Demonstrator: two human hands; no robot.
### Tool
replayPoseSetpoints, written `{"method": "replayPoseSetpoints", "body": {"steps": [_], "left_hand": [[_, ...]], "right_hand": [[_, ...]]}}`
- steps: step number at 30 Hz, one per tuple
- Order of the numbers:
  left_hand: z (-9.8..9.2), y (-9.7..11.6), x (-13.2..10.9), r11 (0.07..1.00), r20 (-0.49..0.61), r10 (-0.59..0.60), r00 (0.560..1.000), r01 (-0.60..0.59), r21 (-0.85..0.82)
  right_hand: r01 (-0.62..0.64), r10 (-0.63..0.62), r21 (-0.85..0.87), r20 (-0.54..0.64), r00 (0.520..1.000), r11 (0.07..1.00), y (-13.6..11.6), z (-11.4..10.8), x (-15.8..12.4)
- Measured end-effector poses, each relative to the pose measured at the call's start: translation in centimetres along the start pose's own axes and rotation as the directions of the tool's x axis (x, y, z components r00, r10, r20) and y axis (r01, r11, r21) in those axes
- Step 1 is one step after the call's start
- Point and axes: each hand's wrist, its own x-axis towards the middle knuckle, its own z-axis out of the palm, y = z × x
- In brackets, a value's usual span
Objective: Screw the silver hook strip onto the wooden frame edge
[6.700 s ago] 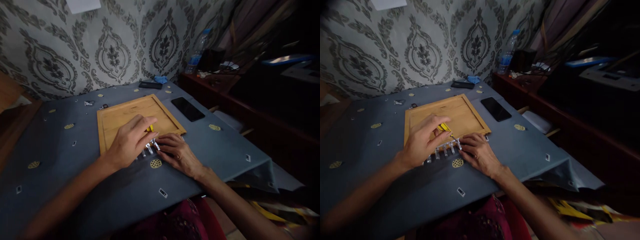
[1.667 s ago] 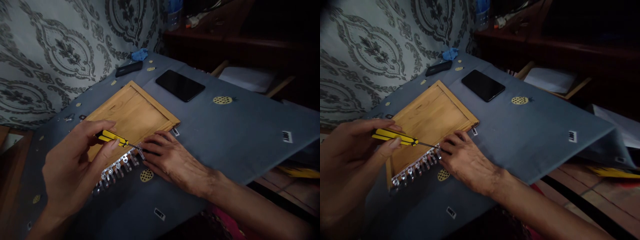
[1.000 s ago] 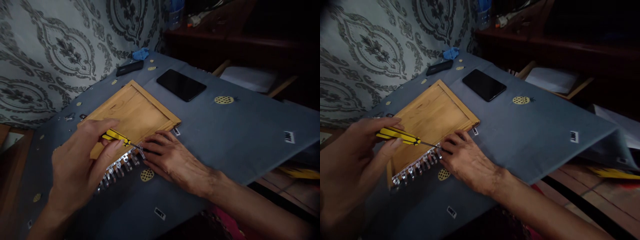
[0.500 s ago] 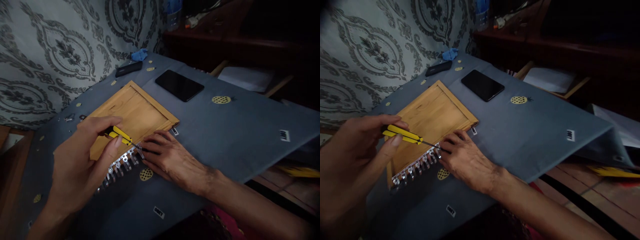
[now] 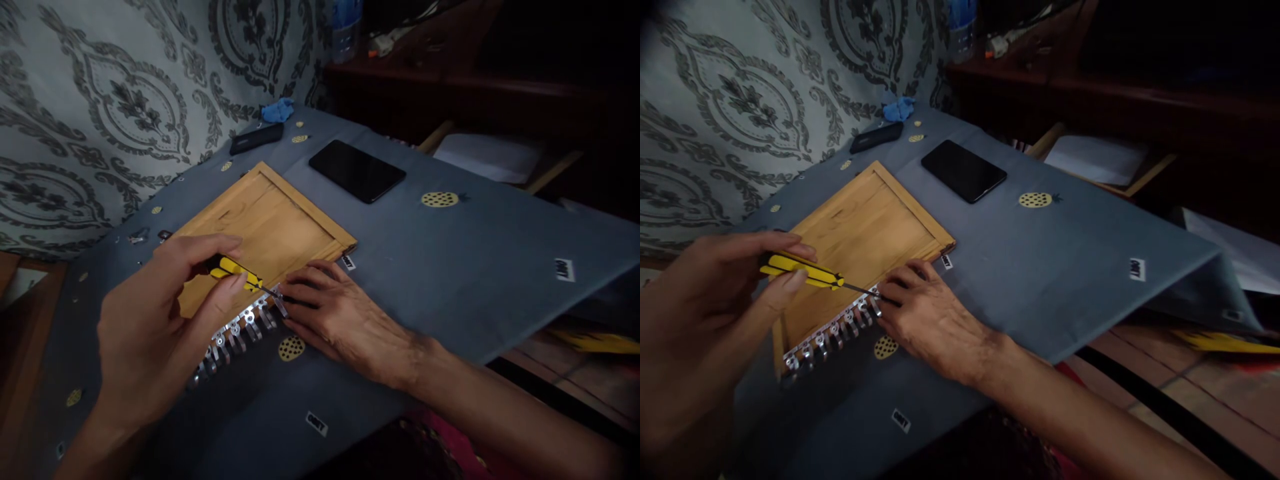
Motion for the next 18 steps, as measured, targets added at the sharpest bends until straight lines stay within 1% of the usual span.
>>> {"method": "replayPoseSetpoints", "body": {"steps": [3, 5, 7, 9, 11, 13, 15, 18], "left_hand": [[0.05, 0.19, 0.24, 0.98, 0.024, 0.151, 0.988, -0.153, 0.126], [0.13, 0.25, 0.27, 0.967, 0.01, 0.186, 0.983, -0.185, 0.178], [0.2, 0.22, 0.15, 0.979, -0.003, 0.137, 0.991, -0.135, 0.154], [0.23, 0.16, -0.02, 0.998, -0.018, 0.042, 0.999, -0.041, 0.053], [0.18, 0.17, -0.12, 0.998, -0.024, -0.03, 0.999, 0.028, -0.065], [0.09, 0.31, -0.14, 0.987, -0.024, -0.06, 0.998, 0.056, -0.15], [0.02, 0.54, -0.18, 0.979, -0.031, -0.079, 0.996, 0.072, -0.191], [0.05, 0.96, -0.35, 0.97, -0.104, -0.125, 0.987, 0.099, -0.224]], "right_hand": [[-0.009, 0.009, -0.006, 0.007, 1.0, 1.0, -0.01, -0.05, 0.05], [-0.011, 0.011, -0.006, 0.006, 1.0, 1.0, -0.04, -0.08, 0.06], [-0.006, 0.006, -0.004, 0.005, 1.0, 1.0, -0.07, -0.07, 0.05], [0.0, 0.0, -0.003, 0.0, 1.0, 1.0, -0.08, -0.04, 0.02], [-0.002, 0.002, -0.002, -0.005, 1.0, 1.0, -0.06, 0.0, 0.01], [-0.006, 0.006, -0.002, -0.006, 1.0, 1.0, -0.04, 0.0, 0.01], [-0.009, 0.009, 0.0, -0.002, 1.0, 1.0, -0.03, -0.04, 0.02], [-0.012, 0.012, 0.005, 0.004, 1.0, 1.0, -0.04, -0.08, 0.0]]}}
